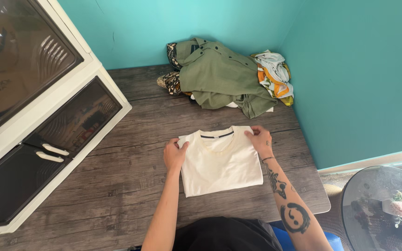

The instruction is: The person folds shirts and places them into a storage cabinet.

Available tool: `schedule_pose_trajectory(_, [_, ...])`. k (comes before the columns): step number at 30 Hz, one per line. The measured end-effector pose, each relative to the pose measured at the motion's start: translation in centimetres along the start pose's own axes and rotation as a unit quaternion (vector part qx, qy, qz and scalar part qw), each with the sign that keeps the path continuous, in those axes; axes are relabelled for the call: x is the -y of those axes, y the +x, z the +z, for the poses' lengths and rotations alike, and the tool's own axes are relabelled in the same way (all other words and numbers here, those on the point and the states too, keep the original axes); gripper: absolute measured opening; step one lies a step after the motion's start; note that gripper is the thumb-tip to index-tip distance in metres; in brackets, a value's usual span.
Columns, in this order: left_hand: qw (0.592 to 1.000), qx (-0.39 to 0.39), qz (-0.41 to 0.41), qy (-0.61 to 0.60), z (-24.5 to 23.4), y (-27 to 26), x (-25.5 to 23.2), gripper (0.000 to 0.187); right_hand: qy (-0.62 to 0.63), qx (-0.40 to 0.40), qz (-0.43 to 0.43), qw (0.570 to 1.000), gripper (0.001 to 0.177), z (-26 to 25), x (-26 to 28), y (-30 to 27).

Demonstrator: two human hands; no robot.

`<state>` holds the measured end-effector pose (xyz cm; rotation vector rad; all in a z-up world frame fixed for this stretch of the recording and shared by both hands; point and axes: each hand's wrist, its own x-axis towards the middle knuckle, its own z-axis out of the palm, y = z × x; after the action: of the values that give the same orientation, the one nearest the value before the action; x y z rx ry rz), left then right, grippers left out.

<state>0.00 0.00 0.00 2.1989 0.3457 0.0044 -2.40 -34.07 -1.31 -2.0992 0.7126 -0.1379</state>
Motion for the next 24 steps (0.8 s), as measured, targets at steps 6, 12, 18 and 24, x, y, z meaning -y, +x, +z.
schedule_pose_trajectory(6, [0.997,0.037,-0.007,-0.065,-0.4,0.0,0.2,0.020,0.129,0.071,0.000,0.989,0.034,-0.8,0.1,0.6])
schedule_pose_trajectory(12, [0.958,0.121,-0.048,-0.255,-1.1,0.7,0.8,0.021,0.346,0.225,0.067,0.909,0.040,-2.8,1.8,0.3])
schedule_pose_trajectory(18, [0.942,0.132,-0.116,-0.287,0.1,2.3,1.8,0.034,0.229,0.146,0.099,0.957,0.046,-2.2,3.1,-1.0])
schedule_pose_trajectory(24, [0.950,0.125,-0.098,-0.267,0.3,1.6,2.1,0.040,0.166,0.116,0.038,0.979,0.042,-1.6,2.6,-0.7])
